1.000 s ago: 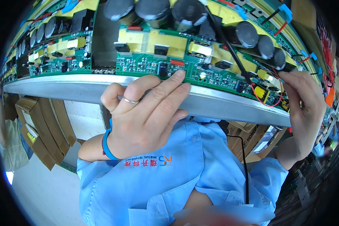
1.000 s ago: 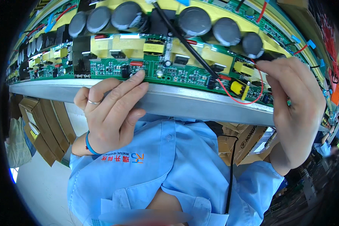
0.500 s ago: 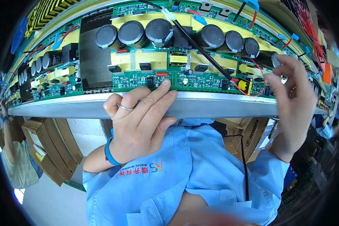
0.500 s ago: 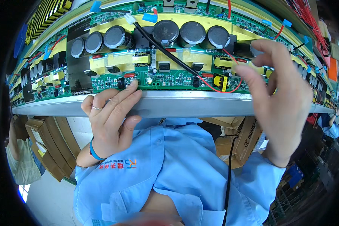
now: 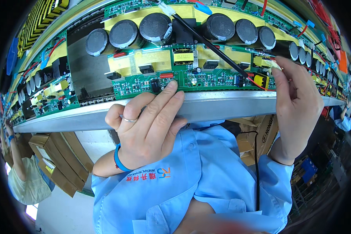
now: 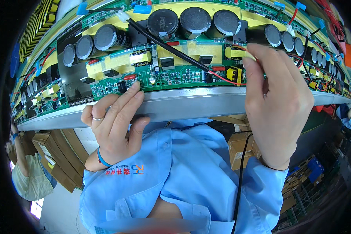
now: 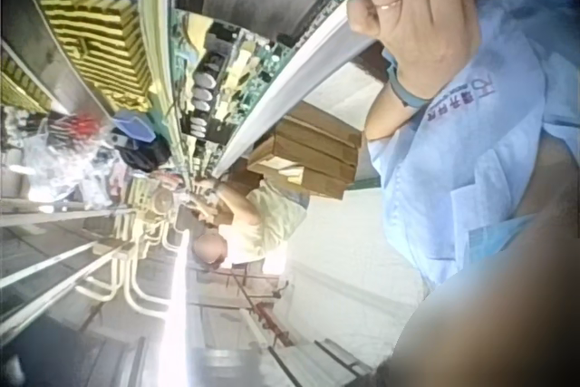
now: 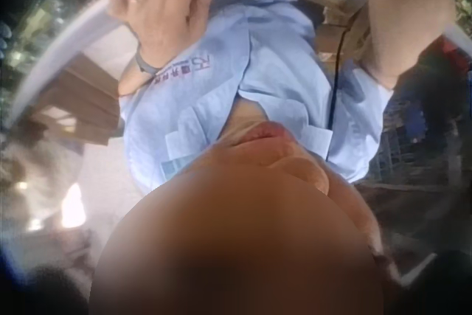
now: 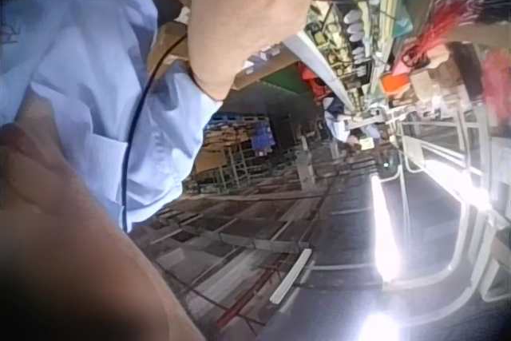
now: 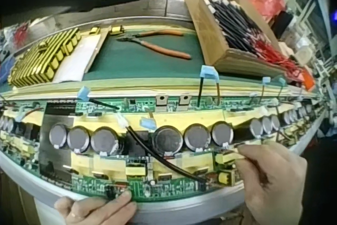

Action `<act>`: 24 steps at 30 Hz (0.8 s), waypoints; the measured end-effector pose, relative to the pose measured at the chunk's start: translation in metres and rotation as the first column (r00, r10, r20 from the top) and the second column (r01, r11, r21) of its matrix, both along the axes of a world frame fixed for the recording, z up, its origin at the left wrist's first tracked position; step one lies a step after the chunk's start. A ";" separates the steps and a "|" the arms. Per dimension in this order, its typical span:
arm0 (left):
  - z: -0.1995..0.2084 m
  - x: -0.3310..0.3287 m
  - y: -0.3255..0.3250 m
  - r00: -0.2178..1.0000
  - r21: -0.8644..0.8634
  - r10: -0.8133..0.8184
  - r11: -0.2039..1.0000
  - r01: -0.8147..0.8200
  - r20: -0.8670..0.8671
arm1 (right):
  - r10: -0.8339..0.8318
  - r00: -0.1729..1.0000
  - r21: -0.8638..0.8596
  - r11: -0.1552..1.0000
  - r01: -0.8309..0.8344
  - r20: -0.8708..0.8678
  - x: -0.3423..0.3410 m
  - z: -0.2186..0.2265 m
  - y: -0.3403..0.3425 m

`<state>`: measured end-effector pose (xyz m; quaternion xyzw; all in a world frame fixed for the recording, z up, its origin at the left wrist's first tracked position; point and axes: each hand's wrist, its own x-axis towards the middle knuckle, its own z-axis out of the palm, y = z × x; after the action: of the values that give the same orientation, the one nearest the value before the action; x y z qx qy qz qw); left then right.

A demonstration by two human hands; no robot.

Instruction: The recorder is assembling electronic circuit boards by inserting components and connecting wiring on an assembly line.

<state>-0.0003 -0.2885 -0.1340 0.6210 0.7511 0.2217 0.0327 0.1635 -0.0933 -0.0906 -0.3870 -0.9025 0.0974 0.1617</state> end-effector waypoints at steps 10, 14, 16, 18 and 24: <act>-0.004 0.000 -0.001 1.000 0.007 0.015 1.000 -0.015 -0.009 | 0.083 0.982 0.124 0.987 -0.105 0.168 -0.011 0.003 0.005; -0.005 0.001 0.000 1.000 0.032 0.014 0.999 -0.014 -0.012 | 0.092 0.977 0.102 0.988 -0.113 0.192 -0.011 0.005 0.004; -0.007 0.002 0.000 1.000 0.037 0.019 0.999 -0.019 -0.012 | 0.075 0.974 0.093 0.991 -0.097 0.215 -0.012 0.005 0.003; -0.007 0.003 0.001 1.000 0.050 0.022 0.999 -0.021 -0.010 | 0.077 0.975 0.092 0.991 -0.098 0.209 -0.011 0.004 0.004; -0.008 0.001 0.006 1.000 0.058 0.018 0.998 -0.018 -0.006 | 0.137 0.964 0.103 0.981 -0.164 0.228 -0.009 0.002 0.013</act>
<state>0.0009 -0.2829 -0.1421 0.6156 0.7500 0.2416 0.0099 0.1544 -0.0806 -0.0882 -0.3150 -0.9460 0.0113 0.0759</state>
